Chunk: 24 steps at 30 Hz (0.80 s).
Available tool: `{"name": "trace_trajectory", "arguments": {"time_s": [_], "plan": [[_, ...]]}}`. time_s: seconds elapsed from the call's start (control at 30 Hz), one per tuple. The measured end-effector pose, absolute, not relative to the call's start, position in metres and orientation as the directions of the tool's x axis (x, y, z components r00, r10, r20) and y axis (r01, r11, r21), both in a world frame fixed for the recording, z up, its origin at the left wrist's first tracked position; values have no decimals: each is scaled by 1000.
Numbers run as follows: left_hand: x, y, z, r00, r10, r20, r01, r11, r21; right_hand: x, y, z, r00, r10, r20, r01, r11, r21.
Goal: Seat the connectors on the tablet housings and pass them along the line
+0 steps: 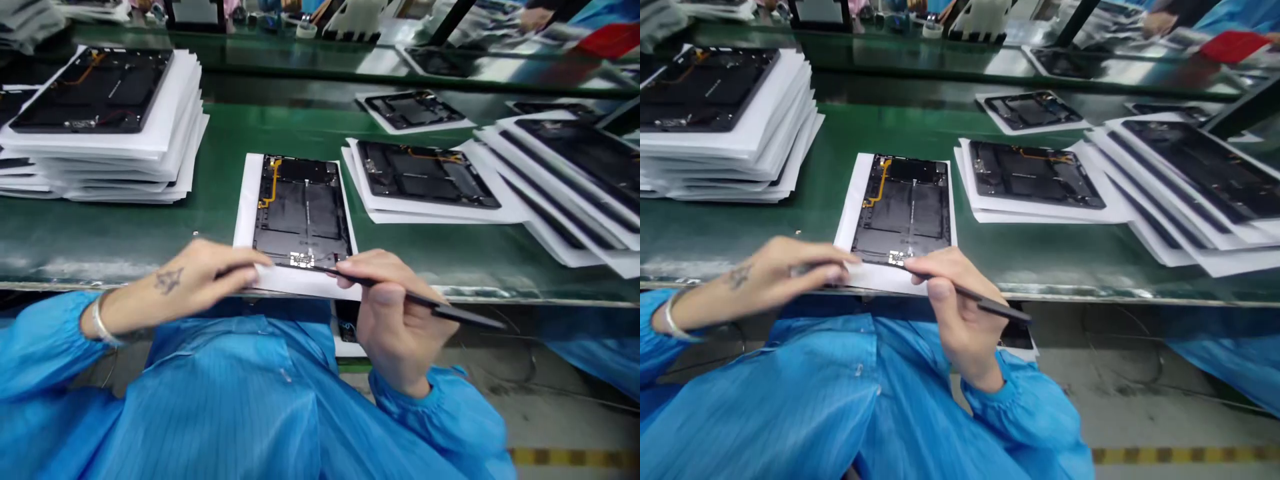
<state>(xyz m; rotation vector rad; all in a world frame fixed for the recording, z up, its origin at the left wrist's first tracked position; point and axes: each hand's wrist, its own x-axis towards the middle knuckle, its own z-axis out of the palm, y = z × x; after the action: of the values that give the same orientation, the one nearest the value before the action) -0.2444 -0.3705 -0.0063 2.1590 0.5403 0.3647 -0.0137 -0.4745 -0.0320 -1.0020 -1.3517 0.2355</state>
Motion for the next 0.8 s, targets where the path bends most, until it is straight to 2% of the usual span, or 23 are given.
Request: {"name": "trace_trajectory", "arguments": {"time_s": [0.07,0.13,0.3,0.37,0.43,0.53,0.63,0.8], "plan": [[-246,-348,-9,819,517,247,325,-774,543,-18,-469,-35,268,706,656,361,557,-748],[-241,-330,-10,865,442,236,320,-850,419,-23,-464,-36,262,731,630,341,540,-769],[-219,-310,-1,963,269,14,232,-855,464,-28,-452,-34,195,771,606,410,497,-765],[-213,-309,3,982,188,-23,178,-875,451,-29,-447,-34,178,780,601,441,483,-757],[-212,-311,5,992,120,-41,126,-896,426,-31,-442,-37,173,789,590,401,491,-773],[-213,-318,8,990,120,-71,138,-914,383,-34,-437,-45,173,840,514,279,458,-844],[-212,-318,12,978,176,-112,205,-917,342,-34,-438,-52,182,879,441,261,389,-883],[-206,-302,16,990,37,-139,90,-913,398,-30,-439,-52,197,886,419,265,364,-893]]}}
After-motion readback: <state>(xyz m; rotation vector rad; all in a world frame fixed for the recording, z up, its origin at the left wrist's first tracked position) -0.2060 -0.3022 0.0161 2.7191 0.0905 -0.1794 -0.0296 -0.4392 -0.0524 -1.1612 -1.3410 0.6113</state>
